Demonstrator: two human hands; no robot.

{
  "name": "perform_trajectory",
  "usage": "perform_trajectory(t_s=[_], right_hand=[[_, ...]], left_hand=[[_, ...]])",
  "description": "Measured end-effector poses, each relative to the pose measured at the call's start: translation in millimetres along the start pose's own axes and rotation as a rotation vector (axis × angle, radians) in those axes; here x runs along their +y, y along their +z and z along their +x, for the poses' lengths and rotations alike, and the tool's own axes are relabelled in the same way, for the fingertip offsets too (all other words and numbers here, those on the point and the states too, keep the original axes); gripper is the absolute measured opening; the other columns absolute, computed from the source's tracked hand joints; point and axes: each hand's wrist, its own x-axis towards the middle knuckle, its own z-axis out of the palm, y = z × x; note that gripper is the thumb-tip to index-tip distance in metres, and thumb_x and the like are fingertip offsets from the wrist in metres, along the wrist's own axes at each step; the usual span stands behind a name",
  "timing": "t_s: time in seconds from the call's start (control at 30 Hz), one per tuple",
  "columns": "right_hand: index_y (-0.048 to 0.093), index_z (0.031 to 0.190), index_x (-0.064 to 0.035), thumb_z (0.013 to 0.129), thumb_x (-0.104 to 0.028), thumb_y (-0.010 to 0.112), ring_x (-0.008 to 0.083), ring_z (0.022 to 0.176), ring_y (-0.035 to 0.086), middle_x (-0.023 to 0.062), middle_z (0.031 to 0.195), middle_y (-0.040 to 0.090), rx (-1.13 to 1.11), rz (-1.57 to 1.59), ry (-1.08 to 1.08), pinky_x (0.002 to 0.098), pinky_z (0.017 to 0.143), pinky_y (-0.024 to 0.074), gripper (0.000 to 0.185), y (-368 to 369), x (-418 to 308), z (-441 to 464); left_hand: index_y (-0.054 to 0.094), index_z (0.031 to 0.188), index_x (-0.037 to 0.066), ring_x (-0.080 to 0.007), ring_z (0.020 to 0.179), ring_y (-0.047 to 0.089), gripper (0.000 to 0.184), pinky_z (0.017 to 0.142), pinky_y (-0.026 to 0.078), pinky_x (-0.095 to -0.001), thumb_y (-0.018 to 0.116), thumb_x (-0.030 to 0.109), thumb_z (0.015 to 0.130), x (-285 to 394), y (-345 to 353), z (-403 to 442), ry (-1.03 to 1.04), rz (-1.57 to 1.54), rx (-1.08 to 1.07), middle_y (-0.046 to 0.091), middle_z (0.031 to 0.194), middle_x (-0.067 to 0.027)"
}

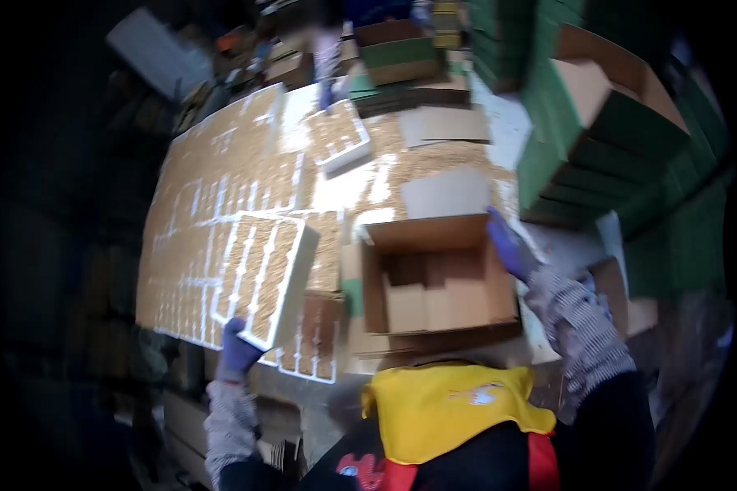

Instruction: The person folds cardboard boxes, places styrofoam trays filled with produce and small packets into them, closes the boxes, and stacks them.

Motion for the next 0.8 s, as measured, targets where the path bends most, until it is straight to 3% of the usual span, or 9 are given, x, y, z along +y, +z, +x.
perform_trajectory(t_s=[0.03, 0.07, 0.13, 0.2, 0.4, 0.5, 0.6, 0.63, 0.8], right_hand=[[0.034, 0.144, -0.0086, 0.099, -0.034, 0.041, 0.0275, 0.124, 0.048, 0.0227, 0.127, 0.054, 0.043, -0.057, 0.006, 0.0339, 0.106, 0.0322, 0.052, 3.4, 11.7, 1.4], [0.036, 0.143, -0.0122, 0.100, -0.033, 0.040, 0.0263, 0.109, 0.055, 0.0206, 0.112, 0.059, 0.037, -0.070, 0.087, 0.0352, 0.097, 0.0381, 0.048, -2.7, -19.6, -4.9], [0.039, 0.142, -0.0162, 0.100, -0.032, 0.039, 0.0243, 0.090, 0.061, 0.0172, 0.092, 0.063, 0.045, -0.053, 0.122, 0.0366, 0.085, 0.0450, 0.045, -9.9, -42.7, -5.3], [0.038, 0.143, -0.0170, 0.101, -0.031, 0.039, 0.0227, 0.080, 0.060, 0.0148, 0.083, 0.061, 0.092, -0.016, 0.045, 0.0366, 0.079, 0.0468, 0.044, 2.3, -17.3, 7.5], [0.039, 0.142, -0.0157, 0.102, -0.034, 0.036, 0.0245, 0.087, 0.061, 0.0130, 0.094, 0.064, 0.074, 0.449, 0.090, 0.0335, 0.089, 0.0476, 0.045, 21.5, 43.7, 39.3], [0.041, 0.141, -0.0134, 0.103, -0.028, 0.034, 0.0241, 0.093, 0.062, 0.0135, 0.098, 0.064, 0.123, -0.007, 0.058, 0.0320, 0.090, 0.0477, 0.042, -2.6, 15.3, 12.1], [0.042, 0.140, -0.0130, 0.101, -0.034, 0.039, 0.0242, 0.094, 0.064, 0.0144, 0.102, 0.066, -0.054, 0.041, 0.215, 0.0340, 0.084, 0.0489, 0.045, -36.1, -45.7, -28.7], [0.042, 0.140, -0.0139, 0.101, -0.034, 0.038, 0.0260, 0.091, 0.065, 0.0173, 0.099, 0.065, -0.026, 0.018, 0.180, 0.0351, 0.083, 0.0496, 0.044, -27.0, -43.9, -33.2], [0.049, 0.132, -0.0111, 0.099, -0.030, 0.041, 0.0345, 0.082, 0.065, 0.0221, 0.089, 0.065, 0.148, -0.175, 0.099, 0.0403, 0.075, 0.0508, 0.038, -16.5, -71.8, -36.1]], left_hand=[[0.032, 0.142, 0.000, -0.0367, 0.131, 0.039, 0.074, 0.113, 0.026, -0.0517, 0.049, 0.024, 0.073, 7.8, 34.2, -13.4, 0.035, 0.159, -0.015, 0.040, 0.143, -0.0185], [0.038, 0.137, 0.000, -0.0295, 0.116, 0.053, 0.064, 0.104, 0.039, -0.0473, 0.047, 0.020, 0.077, 19.4, 57.2, -23.8, 0.001, 0.238, 0.059, 0.056, 0.122, -0.0142], [0.055, 0.092, 0.008, -0.0122, 0.068, 0.048, 0.017, 0.068, 0.045, -0.0345, 0.043, 0.019, 0.090, 44.1, 64.2, -15.5, 0.248, 0.587, -0.006, 0.044, 0.070, 0.0028], [0.054, 0.086, 0.010, -0.0094, 0.064, 0.048, 0.019, 0.063, 0.044, -0.0242, 0.045, 0.024, 0.094, 46.0, 140.6, -8.6, 0.057, 0.755, -0.067, 0.046, 0.069, 0.0023], [0.053, 0.084, 0.009, -0.0143, 0.062, 0.054, 0.028, 0.057, 0.050, -0.0294, 0.045, 0.034, 0.094, -52.9, 306.9, 27.5, -0.366, 1.266, -0.067, 0.053, 0.076, -0.0018], [0.057, 0.092, 0.005, -0.0176, 0.069, 0.061, 0.023, 0.063, 0.053, -0.0312, 0.053, 0.027, 0.088, -98.2, 256.0, 86.5, -0.435, 1.254, -0.147, 0.059, 0.079, -0.0062], [0.052, 0.094, -0.008, -0.0300, 0.071, 0.066, 0.035, 0.069, 0.054, -0.0371, 0.060, 0.023, 0.080, -139.8, 199.9, 110.5, 0.195, 1.600, -0.356, 0.065, 0.081, -0.0206], [0.044, 0.101, -0.010, -0.0377, 0.074, 0.066, 0.045, 0.071, 0.053, -0.0426, 0.061, 0.025, 0.079, -147.7, 186.8, 105.9, 0.404, 1.830, -0.062, 0.064, 0.081, -0.0261], [0.037, 0.109, -0.015, -0.0360, 0.075, 0.067, 0.057, 0.065, 0.055, -0.0411, 0.057, 0.032, 0.085, -161.8, 222.8, 95.4, 0.079, 2.413, 0.055, 0.064, 0.074, -0.0248]])
